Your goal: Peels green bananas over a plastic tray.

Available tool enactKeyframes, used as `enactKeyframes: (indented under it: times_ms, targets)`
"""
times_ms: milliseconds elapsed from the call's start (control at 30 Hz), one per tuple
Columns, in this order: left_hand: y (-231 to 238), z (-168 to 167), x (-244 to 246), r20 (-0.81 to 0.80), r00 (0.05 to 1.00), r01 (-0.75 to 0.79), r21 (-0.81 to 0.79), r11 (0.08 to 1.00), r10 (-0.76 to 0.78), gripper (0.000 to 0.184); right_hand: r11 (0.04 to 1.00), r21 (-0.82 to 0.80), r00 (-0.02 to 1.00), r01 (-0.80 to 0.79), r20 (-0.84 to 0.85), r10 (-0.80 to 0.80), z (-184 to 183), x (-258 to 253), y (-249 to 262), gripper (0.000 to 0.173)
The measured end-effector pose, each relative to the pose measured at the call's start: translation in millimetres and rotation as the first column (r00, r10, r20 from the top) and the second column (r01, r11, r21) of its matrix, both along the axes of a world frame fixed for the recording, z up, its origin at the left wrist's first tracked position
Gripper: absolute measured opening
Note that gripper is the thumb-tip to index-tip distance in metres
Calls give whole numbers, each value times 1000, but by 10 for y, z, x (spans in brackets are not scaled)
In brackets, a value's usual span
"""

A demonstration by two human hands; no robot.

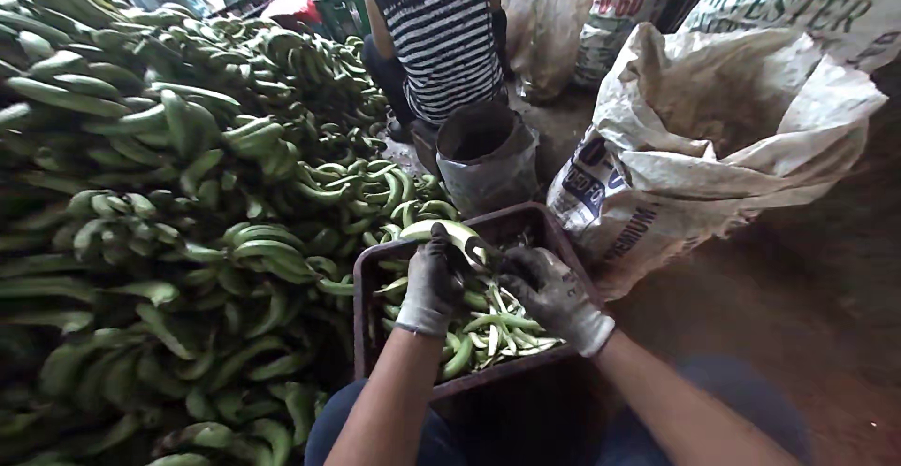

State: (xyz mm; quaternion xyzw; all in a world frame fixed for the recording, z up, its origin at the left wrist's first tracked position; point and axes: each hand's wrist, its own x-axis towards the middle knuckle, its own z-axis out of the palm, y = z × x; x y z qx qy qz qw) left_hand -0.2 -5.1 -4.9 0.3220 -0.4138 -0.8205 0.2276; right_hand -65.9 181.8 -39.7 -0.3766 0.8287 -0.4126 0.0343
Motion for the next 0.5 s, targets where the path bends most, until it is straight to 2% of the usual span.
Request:
enactKeyframes:
  times_ms: [100,167,267,300,333,433,500]
  targets:
    - [23,132,72,80,973,226,-129,966,-217,38,994,-67,996,-86,-27,84,8,-204,48,48]
    - [7,194,165,60,887,462,-155,873,-459,38,993,-60,995,-99,4,99,16,-356,73,47]
    - [32,192,212,72,685,729,-77,680,-725,36,992,128,993,-24,120,8,-10,-631,111,46]
    - [49,157,195,40,627,779,-31,626,-778,38,977,211,988,25,147,-57,-36,-716,131,47]
    - [73,129,187,-2,617,787,5,617,-787,41,966,244,977,80,175,-125,-67,-775,146,49]
    - [188,157,159,-69,785,618,21,786,-615,43,963,184,952,198,197,-233,-56,-755,171,51]
    - [156,120,106,-108,884,461,30,887,-456,39,965,128,961,230,126,-246,18,-642,163,55]
